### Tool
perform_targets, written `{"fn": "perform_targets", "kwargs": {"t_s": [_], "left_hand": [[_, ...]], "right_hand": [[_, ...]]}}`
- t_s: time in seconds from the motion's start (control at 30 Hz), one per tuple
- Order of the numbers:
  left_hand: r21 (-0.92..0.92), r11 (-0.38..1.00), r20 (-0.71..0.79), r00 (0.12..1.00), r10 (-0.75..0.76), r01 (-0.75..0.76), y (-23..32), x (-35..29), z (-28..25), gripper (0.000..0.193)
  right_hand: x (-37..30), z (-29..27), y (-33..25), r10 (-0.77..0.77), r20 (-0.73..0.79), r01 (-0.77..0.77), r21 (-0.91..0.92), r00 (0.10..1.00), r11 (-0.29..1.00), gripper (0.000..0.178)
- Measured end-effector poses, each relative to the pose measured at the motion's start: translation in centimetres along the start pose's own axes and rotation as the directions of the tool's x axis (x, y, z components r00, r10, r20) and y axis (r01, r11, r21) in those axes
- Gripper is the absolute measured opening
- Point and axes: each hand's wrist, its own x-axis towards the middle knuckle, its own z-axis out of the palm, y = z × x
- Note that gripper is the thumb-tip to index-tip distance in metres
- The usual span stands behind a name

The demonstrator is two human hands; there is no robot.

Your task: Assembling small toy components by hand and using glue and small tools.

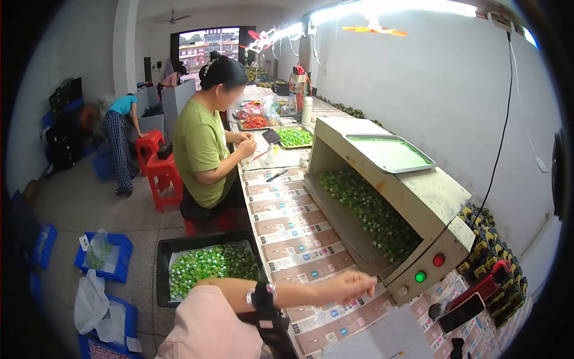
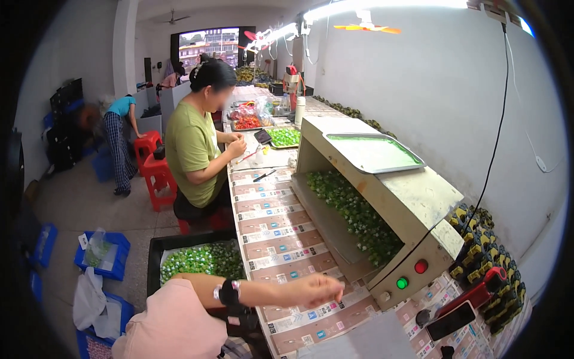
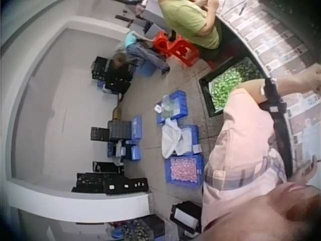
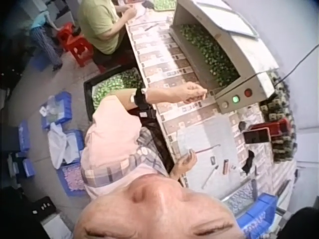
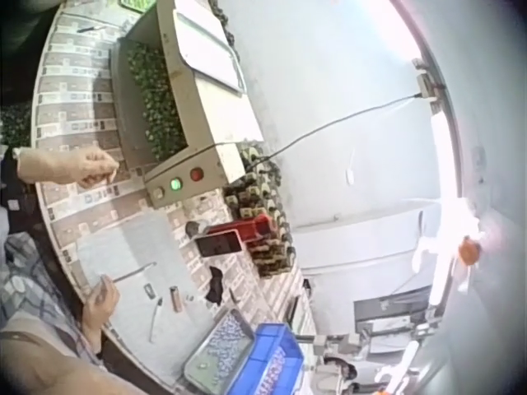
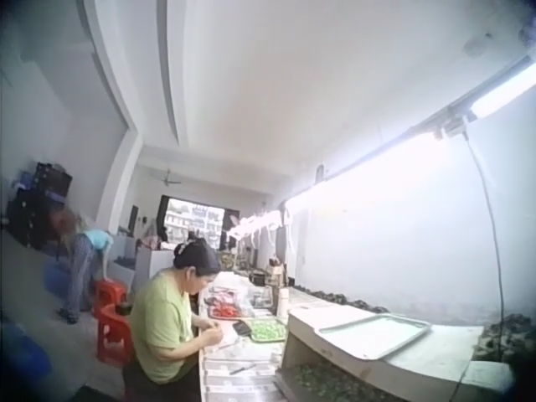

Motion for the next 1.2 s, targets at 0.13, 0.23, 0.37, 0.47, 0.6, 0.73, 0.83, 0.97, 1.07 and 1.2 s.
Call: {"fn": "perform_targets", "kwargs": {"t_s": [0.13,0.23,0.37,0.47,0.6,0.73,0.83,0.97,1.07,1.2], "left_hand": [[-0.169,0.975,0.173,0.978,-0.112,0.142,-6.0,-1.7,5.1,0.035],[-0.207,0.929,0.34,0.913,-0.227,0.308,-10.6,-2.5,8.4,0.032],[-0.122,0.912,0.452,0.84,-0.3,0.391,-9.3,-3.5,11.1,0.041],[-0.113,0.943,0.499,0.838,-0.22,0.314,-8.4,-3.9,11.2,0.028],[-0.167,0.985,0.387,0.922,0.028,0.04,-16.0,-2.2,12.1,0.027],[-0.112,0.893,0.205,0.889,-0.409,0.437,-9.6,-3.5,10.5,0.038],[-0.204,0.841,0.242,0.859,-0.452,0.5,-10.3,-2.6,10.0,0.038],[-0.189,0.833,0.314,0.836,-0.45,0.52,-9.8,-1.9,10.3,0.032],[-0.193,0.835,0.399,0.819,-0.412,0.515,-10.6,-1.7,10.6,0.04],[-0.264,0.839,0.384,0.85,-0.361,0.476,-11.9,-1.8,11.2,0.041]], "right_hand": [[1.9,-1.7,-1.5,0.019,0.052,-0.021,0.031,0.998,0.999,0.014],[3.1,-1.9,-2.5,0.036,-0.005,-0.035,0.114,0.999,0.993,0.015],[3.0,-2.4,-3.4,0.144,-0.011,-0.132,0.332,0.99,0.934,0.017],[3.0,-2.3,-5.3,0.191,-0.101,-0.153,0.302,0.976,0.941,0.017],[3.1,-1.3,-2.2,0.288,-0.049,-0.23,0.48,0.956,0.846,0.019],[5.1,-1.7,-3.7,0.016,-0.024,-0.013,0.131,1.0,0.991,0.023],[6.4,-2.4,-3.5,0.052,0.057,-0.058,0.123,0.997,0.991,0.021],[6.8,-3.3,-1.9,0.019,0.117,-0.045,0.221,0.993,0.974,0.018],[6.1,-3.8,-1.8,-0.003,0.042,-0.003,0.143,0.999,0.99,0.019],[6.0,-3.9,-1.8,-0.02,-0.016,0.021,0.087,1.0,0.996,0.018]]}}
